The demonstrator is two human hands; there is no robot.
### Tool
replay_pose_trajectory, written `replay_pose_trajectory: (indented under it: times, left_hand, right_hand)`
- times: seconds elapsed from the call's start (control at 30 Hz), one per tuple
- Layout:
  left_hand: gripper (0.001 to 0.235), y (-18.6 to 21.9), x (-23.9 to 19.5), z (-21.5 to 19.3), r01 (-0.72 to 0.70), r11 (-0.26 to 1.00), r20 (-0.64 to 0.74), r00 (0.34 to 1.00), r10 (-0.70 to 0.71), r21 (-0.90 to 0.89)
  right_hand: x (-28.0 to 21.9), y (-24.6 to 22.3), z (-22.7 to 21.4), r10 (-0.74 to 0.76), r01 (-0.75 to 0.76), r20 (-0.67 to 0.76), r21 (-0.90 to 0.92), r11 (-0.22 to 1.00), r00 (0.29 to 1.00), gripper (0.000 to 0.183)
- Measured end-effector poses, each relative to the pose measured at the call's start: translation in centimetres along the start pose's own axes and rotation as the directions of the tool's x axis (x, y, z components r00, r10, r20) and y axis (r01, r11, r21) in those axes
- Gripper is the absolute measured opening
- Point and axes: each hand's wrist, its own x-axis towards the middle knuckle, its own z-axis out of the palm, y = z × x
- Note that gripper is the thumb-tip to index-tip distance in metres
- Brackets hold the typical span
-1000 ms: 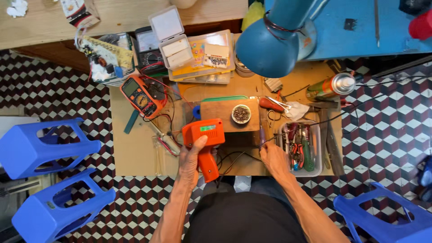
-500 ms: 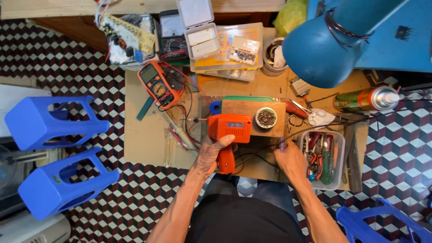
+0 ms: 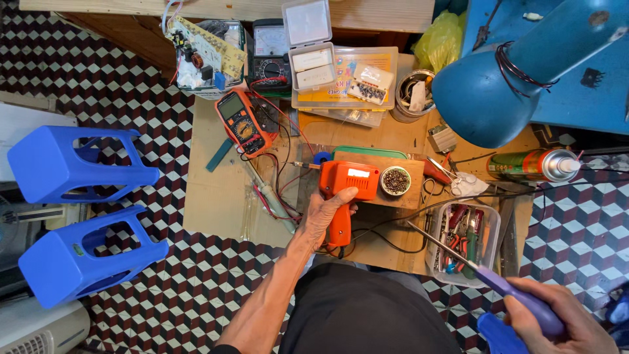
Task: The person uses a soldering iron to heat and work on small electronic components in a small container on a wooden block. They repeatedly apply heat to the components, then set the tool down and open a green plastic container.
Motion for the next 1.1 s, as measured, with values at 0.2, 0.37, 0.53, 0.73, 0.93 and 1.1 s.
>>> replay_pose_trajectory:
  times: [0.2,0.37,0.53,0.73,0.93,1.1]
  left_hand:
    - [0.059,-0.2,0.2,-0.1,-0.015,1.000,0.002,1.000,0.015,0.006]
    - [0.054,0.1,0.0,0.0,-0.004,0.997,0.001,1.000,0.004,-0.079]
    - [0.051,1.6,0.1,0.1,-0.015,0.990,-0.020,1.000,0.012,-0.141]
    - [0.041,1.9,1.2,0.7,0.046,0.928,-0.012,0.998,-0.054,-0.371]
    - [0.041,3.1,0.5,0.7,-0.053,0.991,-0.046,0.998,0.048,-0.122]
    - [0.052,3.3,-0.5,0.5,0.067,0.977,0.047,0.997,-0.059,-0.200]
  right_hand:
    - [1.4,-10.4,2.3,-0.159,0.167,-0.111,0.067,0.984,0.981,0.024]
    - [1.5,-13.1,2.7,0.077,-0.038,-0.113,0.313,0.949,0.991,0.024]
    - [1.3,-12.3,2.4,0.118,-0.115,0.016,0.399,0.910,0.993,0.022]
    - [-0.1,-10.4,3.9,0.009,-0.017,0.020,0.461,0.887,1.000,0.022]
    - [0.5,-9.2,4.4,0.100,0.021,-0.116,0.750,0.661,0.988,0.023]
    - [0.9,-8.1,4.6,0.120,0.022,-0.144,0.723,0.690,0.982,0.024]
